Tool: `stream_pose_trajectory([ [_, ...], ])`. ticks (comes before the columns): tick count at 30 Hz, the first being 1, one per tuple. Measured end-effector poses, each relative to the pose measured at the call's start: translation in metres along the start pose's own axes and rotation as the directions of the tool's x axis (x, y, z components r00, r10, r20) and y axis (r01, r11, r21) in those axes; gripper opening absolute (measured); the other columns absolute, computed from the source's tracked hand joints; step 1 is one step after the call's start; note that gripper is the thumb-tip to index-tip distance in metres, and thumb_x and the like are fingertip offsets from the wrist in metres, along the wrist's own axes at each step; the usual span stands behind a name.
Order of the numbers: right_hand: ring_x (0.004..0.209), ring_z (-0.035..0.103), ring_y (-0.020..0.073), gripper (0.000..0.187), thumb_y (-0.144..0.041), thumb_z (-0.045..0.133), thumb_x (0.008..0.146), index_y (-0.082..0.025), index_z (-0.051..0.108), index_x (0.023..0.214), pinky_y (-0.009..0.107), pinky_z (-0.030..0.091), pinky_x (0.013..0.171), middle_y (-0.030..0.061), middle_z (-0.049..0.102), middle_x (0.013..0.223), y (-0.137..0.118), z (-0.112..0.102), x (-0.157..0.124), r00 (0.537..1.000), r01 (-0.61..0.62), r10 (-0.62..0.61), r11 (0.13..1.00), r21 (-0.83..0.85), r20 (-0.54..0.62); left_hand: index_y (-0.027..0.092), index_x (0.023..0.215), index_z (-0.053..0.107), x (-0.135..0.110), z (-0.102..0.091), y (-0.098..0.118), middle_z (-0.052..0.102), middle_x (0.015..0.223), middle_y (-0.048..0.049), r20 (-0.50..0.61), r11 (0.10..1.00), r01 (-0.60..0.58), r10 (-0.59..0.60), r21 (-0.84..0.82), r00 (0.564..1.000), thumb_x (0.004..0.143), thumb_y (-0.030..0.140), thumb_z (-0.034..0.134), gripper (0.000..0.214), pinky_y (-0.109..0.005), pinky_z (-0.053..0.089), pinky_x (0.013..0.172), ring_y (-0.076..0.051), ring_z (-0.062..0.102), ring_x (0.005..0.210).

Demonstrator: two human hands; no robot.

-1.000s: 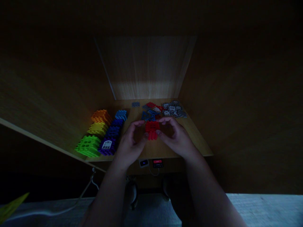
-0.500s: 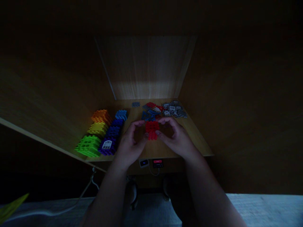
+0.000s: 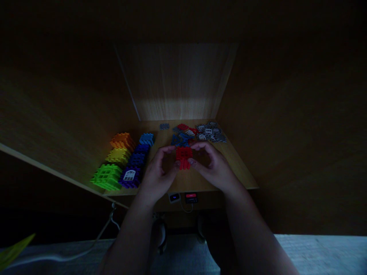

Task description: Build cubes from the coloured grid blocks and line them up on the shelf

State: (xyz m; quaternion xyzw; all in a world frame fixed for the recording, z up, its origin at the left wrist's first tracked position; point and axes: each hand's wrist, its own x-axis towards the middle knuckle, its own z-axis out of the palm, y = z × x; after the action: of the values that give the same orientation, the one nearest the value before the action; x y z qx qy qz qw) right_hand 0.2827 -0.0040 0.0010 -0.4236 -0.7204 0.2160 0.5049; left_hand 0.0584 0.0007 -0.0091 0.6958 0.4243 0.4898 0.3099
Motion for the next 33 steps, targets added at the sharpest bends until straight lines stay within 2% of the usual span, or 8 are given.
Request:
stream_pose_trajectory([
  [3,0.121,0.070,0.0253,0.020,-0.039,0.067,0.104,-0.030,0.065,0.123,0.043,0.056,0.107,0.0067,0.074,0.127,0.001,-0.007,0.002,0.992,-0.038,0.031,0.998,-0.052,-0.126,0.028,0.138,0.063,0.000,-0.001,0.000,0.070,0.141,-0.0079,-0.003,1.000,0.001,-0.001,0.009,1.000,0.101,0.038,0.072,0.039,-0.044,0.048,0.120,-0.027,0.064,0.137],
  [7,0.116,0.073,0.0290,0.022,-0.041,0.059,0.107,-0.026,0.067,0.120,0.050,0.058,0.105,0.0104,0.076,0.123,0.013,-0.018,0.005,0.956,-0.119,0.042,0.961,-0.250,-0.291,0.028,0.139,0.062,0.000,-0.002,0.000,0.069,0.143,-0.0073,-0.013,0.999,0.004,-0.003,0.037,1.000,0.103,0.036,0.069,0.037,-0.043,0.046,0.122,-0.027,0.063,0.139],
  [9,0.120,0.072,0.0327,0.024,-0.037,0.057,0.107,-0.023,0.068,0.123,0.055,0.057,0.109,0.0138,0.077,0.126,0.020,-0.019,0.005,0.968,-0.105,0.006,0.918,-0.382,-0.253,0.027,0.138,0.063,0.000,-0.001,-0.001,0.069,0.142,-0.0072,-0.026,0.999,0.006,-0.005,0.036,1.000,0.103,0.035,0.069,0.036,-0.043,0.046,0.121,-0.026,0.063,0.138],
  [11,0.130,0.068,0.0359,0.030,-0.030,0.055,0.105,-0.019,0.067,0.130,0.059,0.054,0.115,0.0180,0.074,0.136,0.028,-0.015,0.005,0.989,-0.043,-0.031,0.875,-0.482,-0.145,0.027,0.136,0.063,0.000,0.000,-0.003,0.070,0.140,-0.0072,-0.039,1.000,0.011,-0.010,0.024,0.999,0.103,0.035,0.069,0.035,-0.042,0.048,0.120,-0.026,0.064,0.136],
  [14,0.150,0.055,0.0363,0.044,-0.020,0.051,0.103,-0.014,0.062,0.145,0.060,0.043,0.128,0.0208,0.064,0.155,0.035,-0.004,0.004,0.998,0.062,-0.053,0.830,-0.554,0.033,0.028,0.135,0.063,0.000,0.001,-0.005,0.070,0.138,-0.0070,-0.055,1.000,0.027,-0.026,0.012,0.998,0.102,0.034,0.069,0.035,-0.042,0.051,0.116,-0.026,0.066,0.133],
  [16,0.159,0.046,0.0348,0.050,-0.019,0.049,0.103,-0.014,0.058,0.153,0.059,0.038,0.132,0.0193,0.058,0.163,0.038,0.002,0.003,0.995,0.081,-0.032,0.813,-0.577,0.094,0.028,0.135,0.064,0.001,0.001,-0.006,0.070,0.138,-0.0072,-0.063,0.999,0.026,-0.024,0.022,0.998,0.101,0.033,0.069,0.035,-0.042,0.051,0.116,-0.026,0.066,0.133],
  [25,0.156,0.049,0.0353,0.054,-0.031,0.047,0.108,-0.014,0.054,0.159,0.058,0.039,0.131,0.0192,0.062,0.159,0.036,0.005,0.005,0.990,-0.002,0.093,0.769,-0.639,0.109,0.028,0.137,0.063,0.001,-0.001,-0.009,0.069,0.141,-0.0068,-0.044,1.000,0.004,-0.003,0.023,0.999,0.097,0.023,0.069,0.040,-0.042,0.049,0.119,-0.026,0.064,0.136],
  [33,0.140,0.061,0.0357,0.046,-0.033,0.050,0.108,-0.014,0.065,0.146,0.056,0.047,0.123,0.0204,0.070,0.145,0.029,0.004,0.005,0.987,-0.018,0.119,0.757,-0.653,0.111,0.027,0.138,0.062,0.001,-0.001,-0.009,0.069,0.142,-0.0070,-0.033,0.999,0.000,0.001,0.032,0.999,0.094,0.017,0.066,0.045,-0.044,0.047,0.122,-0.026,0.063,0.138],
])
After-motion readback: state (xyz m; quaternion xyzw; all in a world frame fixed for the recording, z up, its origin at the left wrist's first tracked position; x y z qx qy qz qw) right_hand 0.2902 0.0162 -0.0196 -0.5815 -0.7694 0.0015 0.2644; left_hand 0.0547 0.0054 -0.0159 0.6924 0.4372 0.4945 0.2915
